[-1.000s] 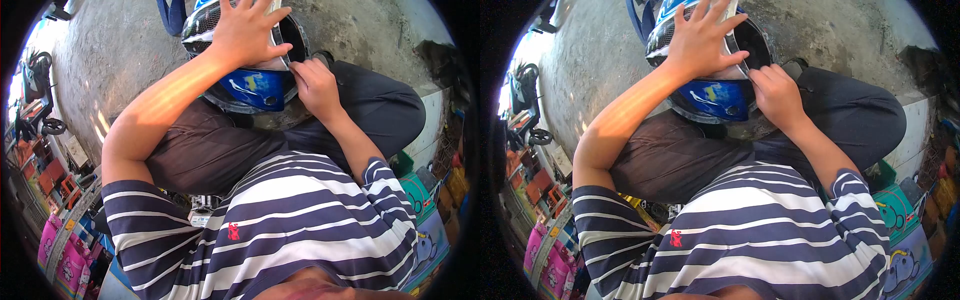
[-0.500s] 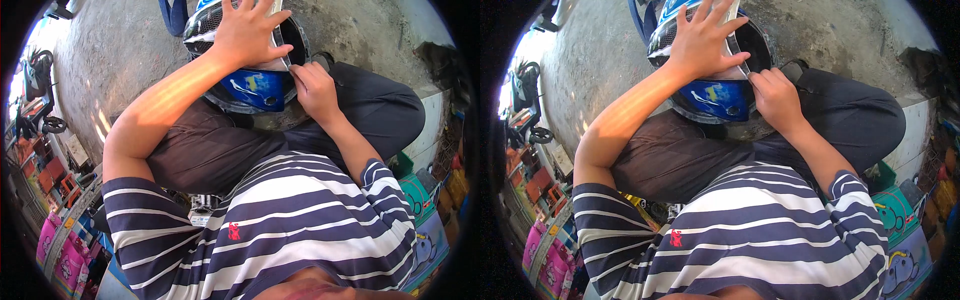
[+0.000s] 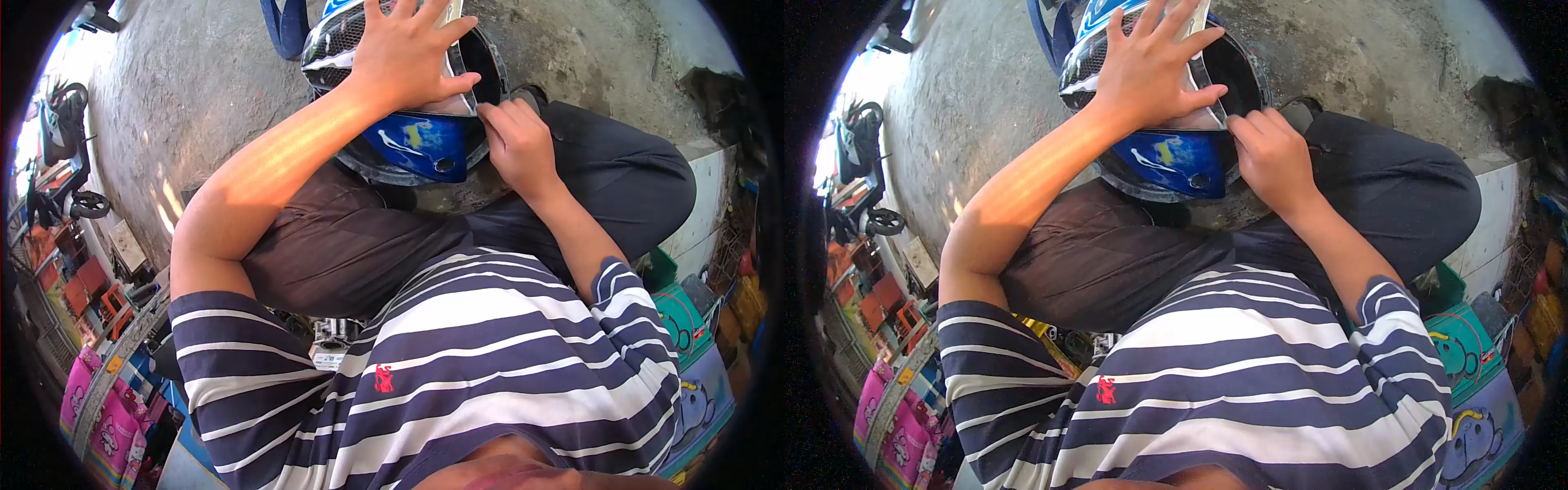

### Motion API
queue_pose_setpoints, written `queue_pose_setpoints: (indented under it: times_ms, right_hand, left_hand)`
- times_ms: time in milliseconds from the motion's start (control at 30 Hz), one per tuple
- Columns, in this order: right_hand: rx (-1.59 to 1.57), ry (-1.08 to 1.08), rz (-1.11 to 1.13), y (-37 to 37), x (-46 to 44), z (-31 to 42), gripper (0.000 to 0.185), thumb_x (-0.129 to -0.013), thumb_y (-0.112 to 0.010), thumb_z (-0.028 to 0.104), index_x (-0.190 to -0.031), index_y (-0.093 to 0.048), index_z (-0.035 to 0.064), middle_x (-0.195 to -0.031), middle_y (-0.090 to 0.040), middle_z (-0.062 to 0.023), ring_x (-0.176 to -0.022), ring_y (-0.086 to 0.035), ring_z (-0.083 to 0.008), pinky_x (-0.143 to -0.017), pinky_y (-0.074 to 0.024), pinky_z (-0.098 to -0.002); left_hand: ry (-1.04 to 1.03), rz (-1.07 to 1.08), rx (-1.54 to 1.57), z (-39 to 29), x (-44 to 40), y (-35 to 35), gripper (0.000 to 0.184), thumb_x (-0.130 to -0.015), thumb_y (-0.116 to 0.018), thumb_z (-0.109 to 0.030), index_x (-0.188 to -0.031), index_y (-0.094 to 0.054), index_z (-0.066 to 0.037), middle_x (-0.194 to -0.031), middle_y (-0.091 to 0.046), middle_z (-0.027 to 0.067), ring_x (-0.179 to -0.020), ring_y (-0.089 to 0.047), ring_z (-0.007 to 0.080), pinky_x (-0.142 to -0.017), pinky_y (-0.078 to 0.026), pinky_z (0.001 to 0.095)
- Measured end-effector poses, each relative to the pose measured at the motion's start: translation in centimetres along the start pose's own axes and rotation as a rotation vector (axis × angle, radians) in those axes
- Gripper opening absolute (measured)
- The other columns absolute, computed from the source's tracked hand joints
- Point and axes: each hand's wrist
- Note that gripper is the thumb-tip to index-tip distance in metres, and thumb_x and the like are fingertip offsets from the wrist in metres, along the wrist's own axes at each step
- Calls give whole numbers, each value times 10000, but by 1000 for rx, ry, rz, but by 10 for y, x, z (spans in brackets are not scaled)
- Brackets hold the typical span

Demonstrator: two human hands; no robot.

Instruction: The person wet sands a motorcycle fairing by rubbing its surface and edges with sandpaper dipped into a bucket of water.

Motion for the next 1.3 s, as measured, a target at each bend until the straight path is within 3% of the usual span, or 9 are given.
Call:
queue_pose_setpoints:
  times_ms: [1300]
  right_hand:
    - [82, 20, 16, 1, 0, 1, 217, -851, -751, 29, -1065, -736, 58, -867, -630, -87, -853, -658, -302, -716, -563, -436]
  left_hand:
    - [-1, -11, -10, -2, -3, -3, 750, -844, -777, -635, -1425, -713, -166, -1699, -421, 197, -1561, -383, 467, -1164, -296, 787]
Point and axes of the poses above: each hand's wrist, its own x-axis away from the middle knuckle, its own y-axis out of the back of the hand, z = x × y
